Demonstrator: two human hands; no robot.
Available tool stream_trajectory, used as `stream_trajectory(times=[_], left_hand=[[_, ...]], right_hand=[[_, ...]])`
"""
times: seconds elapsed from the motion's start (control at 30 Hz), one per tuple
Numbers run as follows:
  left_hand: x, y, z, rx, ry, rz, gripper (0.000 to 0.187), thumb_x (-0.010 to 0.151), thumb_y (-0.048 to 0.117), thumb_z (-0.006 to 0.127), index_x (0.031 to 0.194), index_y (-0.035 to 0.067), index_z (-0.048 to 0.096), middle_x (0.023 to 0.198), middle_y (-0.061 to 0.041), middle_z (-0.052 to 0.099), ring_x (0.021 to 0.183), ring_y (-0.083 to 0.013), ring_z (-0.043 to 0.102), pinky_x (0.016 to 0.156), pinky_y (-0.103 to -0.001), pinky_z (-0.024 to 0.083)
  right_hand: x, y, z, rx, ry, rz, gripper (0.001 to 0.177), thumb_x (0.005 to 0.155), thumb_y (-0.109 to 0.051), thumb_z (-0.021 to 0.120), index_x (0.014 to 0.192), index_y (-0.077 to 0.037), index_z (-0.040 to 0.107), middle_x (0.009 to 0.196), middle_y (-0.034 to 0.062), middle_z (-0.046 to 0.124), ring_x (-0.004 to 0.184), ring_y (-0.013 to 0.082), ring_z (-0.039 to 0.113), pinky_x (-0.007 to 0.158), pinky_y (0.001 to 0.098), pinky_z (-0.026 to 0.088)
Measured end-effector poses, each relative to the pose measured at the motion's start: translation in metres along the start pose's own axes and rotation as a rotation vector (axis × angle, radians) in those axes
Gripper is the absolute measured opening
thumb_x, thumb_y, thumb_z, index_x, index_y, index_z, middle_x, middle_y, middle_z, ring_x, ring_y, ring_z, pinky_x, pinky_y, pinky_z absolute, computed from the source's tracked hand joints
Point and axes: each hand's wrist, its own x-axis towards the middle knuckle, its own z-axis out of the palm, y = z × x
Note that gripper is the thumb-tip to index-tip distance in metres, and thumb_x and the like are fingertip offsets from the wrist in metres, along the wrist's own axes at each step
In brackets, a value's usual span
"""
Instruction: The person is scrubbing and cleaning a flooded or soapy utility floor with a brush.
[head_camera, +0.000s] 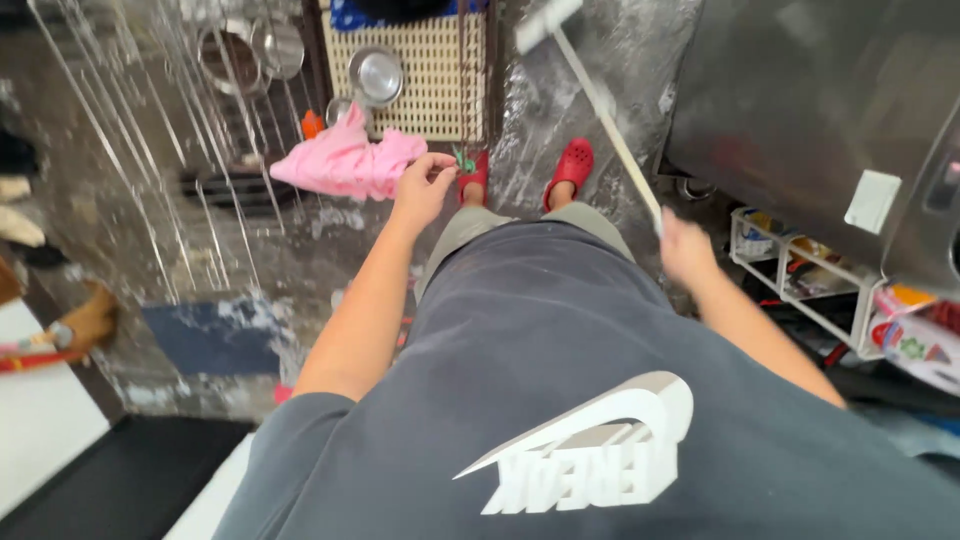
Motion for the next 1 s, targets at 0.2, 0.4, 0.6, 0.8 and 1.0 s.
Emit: stream_trajectory(times=[0.2, 0.4, 0.6, 0.8, 1.0], left_hand=[[-0.074, -0.001, -0.018, -0.038, 0.233, -0.129, 0.02, 0.097, 0.014, 0.07, 0.113, 0.002, 0.07, 0.098, -0.003, 0.075, 0.088, -0.0092, 0.067, 0.08, -0.026, 0.055], [-0.079, -0.019, -0.015, -0.098, 0.265, -0.147, 0.021, 0.096, 0.015, 0.07, 0.112, 0.002, 0.07, 0.1, -0.005, 0.077, 0.09, -0.0094, 0.069, 0.08, -0.026, 0.056], [-0.002, 0.003, -0.001, 0.038, 0.028, 0.063, 0.02, 0.097, 0.015, 0.07, 0.113, 0.003, 0.07, 0.099, -0.004, 0.075, 0.089, -0.0128, 0.069, 0.083, -0.029, 0.056], [0.089, 0.033, 0.017, 0.033, -0.261, 0.17, 0.02, 0.094, 0.015, 0.071, 0.11, 0.004, 0.071, 0.097, -0.002, 0.075, 0.086, -0.0105, 0.068, 0.081, -0.028, 0.056], [0.134, 0.055, 0.032, -0.005, -0.394, 0.283, 0.019, 0.095, 0.014, 0.071, 0.111, 0.003, 0.071, 0.094, -0.002, 0.072, 0.085, -0.01, 0.064, 0.08, -0.027, 0.054]], right_hand=[[0.279, -0.068, -0.016, 0.11, -0.027, 0.142, 0.048, 0.114, -0.049, 0.055, 0.116, -0.004, 0.071, 0.086, 0.02, 0.069, 0.079, 0.0357, 0.07, 0.067, 0.0493, 0.053], [0.251, -0.069, -0.071, 0.389, -0.205, 0.526, 0.032, 0.106, -0.054, 0.06, 0.136, -0.046, 0.063, 0.068, -0.0006, 0.059, 0.049, 0.015, 0.044, 0.042, 0.0372, 0.038], [0.032, -0.05, -0.058, 0.55, -0.234, 0.765, 0.066, 0.106, -0.069, 0.049, 0.079, -0.009, 0.05, 0.058, 0.0059, 0.044, 0.04, 0.022, 0.037, 0.038, 0.0389, 0.027], [-0.148, -0.047, -0.018, 0.569, 0.023, 0.977, 0.036, 0.1, -0.037, 0.067, 0.135, -0.029, 0.073, 0.071, 0.0035, 0.057, 0.05, 0.0134, 0.042, 0.044, 0.0336, 0.031], [-0.17, -0.113, -0.001, 0.718, 0.028, 0.964, 0.048, 0.092, -0.022, 0.067, 0.138, -0.03, 0.06, 0.077, 0.0009, 0.067, 0.054, 0.0135, 0.051, 0.045, 0.0321, 0.043]])
